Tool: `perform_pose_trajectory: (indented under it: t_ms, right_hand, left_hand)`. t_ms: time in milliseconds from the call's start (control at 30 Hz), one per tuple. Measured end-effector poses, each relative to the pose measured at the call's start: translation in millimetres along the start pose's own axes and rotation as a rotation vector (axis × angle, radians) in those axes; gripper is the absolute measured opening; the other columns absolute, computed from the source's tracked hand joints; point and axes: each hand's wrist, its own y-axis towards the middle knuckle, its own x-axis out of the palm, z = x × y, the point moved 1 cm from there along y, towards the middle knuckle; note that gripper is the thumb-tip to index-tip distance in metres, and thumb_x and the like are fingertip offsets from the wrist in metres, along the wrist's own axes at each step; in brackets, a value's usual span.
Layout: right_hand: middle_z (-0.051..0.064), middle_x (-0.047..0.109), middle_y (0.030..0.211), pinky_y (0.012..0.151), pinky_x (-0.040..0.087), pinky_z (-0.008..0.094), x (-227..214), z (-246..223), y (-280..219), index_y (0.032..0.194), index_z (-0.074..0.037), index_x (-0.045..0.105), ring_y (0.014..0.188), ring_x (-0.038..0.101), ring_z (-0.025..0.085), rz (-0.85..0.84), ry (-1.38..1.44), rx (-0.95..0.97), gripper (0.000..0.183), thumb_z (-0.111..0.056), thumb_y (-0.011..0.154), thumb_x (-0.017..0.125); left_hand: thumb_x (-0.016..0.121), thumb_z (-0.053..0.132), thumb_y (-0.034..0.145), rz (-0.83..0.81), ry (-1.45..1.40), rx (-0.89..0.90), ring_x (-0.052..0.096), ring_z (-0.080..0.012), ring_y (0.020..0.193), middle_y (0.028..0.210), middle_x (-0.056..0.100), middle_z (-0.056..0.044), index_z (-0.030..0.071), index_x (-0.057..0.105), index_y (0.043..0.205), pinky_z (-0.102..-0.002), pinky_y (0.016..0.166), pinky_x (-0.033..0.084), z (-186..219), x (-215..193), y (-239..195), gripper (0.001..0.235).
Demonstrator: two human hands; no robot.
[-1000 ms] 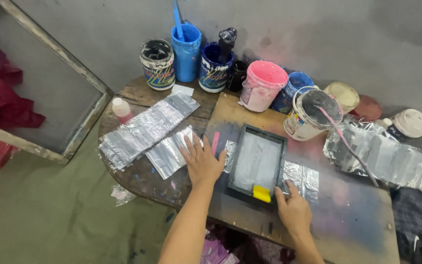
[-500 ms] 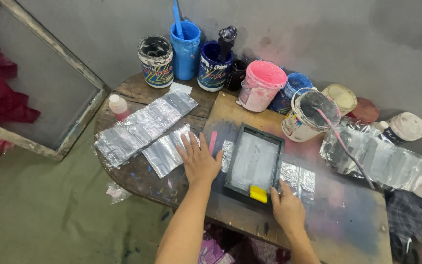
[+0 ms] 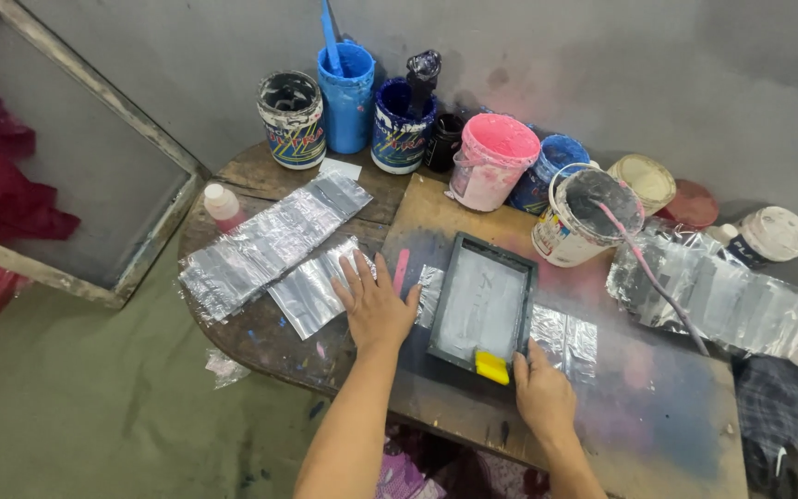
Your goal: Organizing small plastic bags into a larger sleeve and using a squeegee on a small frame at a workbench.
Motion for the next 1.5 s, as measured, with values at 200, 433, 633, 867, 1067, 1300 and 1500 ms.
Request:
perform_pose_trajectory:
  t_ms: [200, 433, 633, 867, 1067, 1300, 1500]
  right_hand:
    - [0.011, 0.079, 0.098, 0.091, 0.057, 0.047, -3.3, -4.7, -4.3, 0.159, -0.02, 0.038, 0.094, 0.074, 0.029, -0.026, 0.003, 0.008, 0.06, -0.046, 0.105, 0.032]
    - [0.014, 0.079, 0.1, 0.087, 0.057, 0.05, 7.1, 6.6, 5.5, 0.158, -0.017, 0.042, 0.092, 0.074, 0.033, 0.025, -0.003, -0.06, 0.061, -0.045, 0.104, 0.034]
    - [0.018, 0.077, 0.104, 0.088, 0.054, 0.053, 6.4, 8.4, 3.8, 0.156, -0.02, 0.044, 0.098, 0.072, 0.041, 0.036, 0.028, -0.056, 0.059, -0.045, 0.103, 0.035]
    - [0.016, 0.077, 0.112, 0.092, 0.053, 0.052, 12.7, 14.8, 8.8, 0.156, -0.017, 0.044, 0.102, 0.072, 0.038, 0.026, 0.03, -0.058, 0.059, -0.044, 0.104, 0.034]
    - [0.014, 0.073, 0.12, 0.096, 0.051, 0.05, 13.8, 25.5, 16.2, 0.155, -0.019, 0.044, 0.109, 0.069, 0.038, 0.027, 0.079, -0.048, 0.06, -0.044, 0.103, 0.035]
    - [0.019, 0.077, 0.111, 0.088, 0.055, 0.053, -37.9, 63.1, -3.5, 0.155, -0.024, 0.047, 0.101, 0.071, 0.042, 0.13, 0.006, 0.135, 0.054, -0.04, 0.105, 0.035]
    - [0.019, 0.074, 0.122, 0.093, 0.052, 0.053, -31.9, 123.2, 2.2, 0.155, -0.028, 0.047, 0.11, 0.067, 0.045, 0.155, -0.006, 0.156, 0.056, -0.045, 0.102, 0.037]
  left_hand:
    - [0.039, 0.067, 0.094, 0.007, -0.005, 0.001, -0.006, -0.0452, 0.154, 0.167, 0.006, -0.024, 0.009, 0.02, 0.159, -0.064, 0.119, -0.009, -0.8, 2.9, 0.7, 0.09]
    - [0.04, 0.066, 0.094, 0.003, -0.011, -0.004, -0.008, -0.0445, 0.154, 0.167, 0.006, -0.023, 0.009, 0.019, 0.16, -0.065, 0.118, -0.01, -1.3, 2.6, 1.7, 0.089]
    - [0.043, 0.064, 0.094, -0.036, -0.059, -0.018, -0.009, -0.0433, 0.154, 0.168, 0.004, -0.022, 0.011, 0.019, 0.16, -0.066, 0.118, -0.009, 1.2, -3.9, -0.6, 0.088]
    - [0.043, 0.064, 0.093, 0.029, -0.038, 0.005, -0.006, -0.0447, 0.154, 0.168, 0.007, -0.023, 0.01, 0.022, 0.159, -0.068, 0.117, -0.008, -2.3, 9.1, 0.8, 0.088]
    - [0.041, 0.066, 0.093, 0.032, -0.01, 0.002, -0.006, -0.0456, 0.154, 0.168, 0.007, -0.022, 0.01, 0.021, 0.16, -0.069, 0.117, -0.007, -2.7, 10.1, 2.2, 0.089]
    - [0.033, 0.069, 0.096, -0.06, -0.071, -0.005, -0.011, -0.0447, 0.154, 0.168, 0.002, -0.021, 0.009, 0.015, 0.161, -0.068, 0.116, -0.01, -1.8, -5.8, -1.5, 0.09]
    - [0.032, 0.067, 0.097, 0.03, -0.078, 0.016, -0.007, -0.0448, 0.154, 0.168, 0.008, -0.021, 0.008, 0.022, 0.159, -0.069, 0.117, -0.01, -5.3, 6.4, 0.1, 0.086]
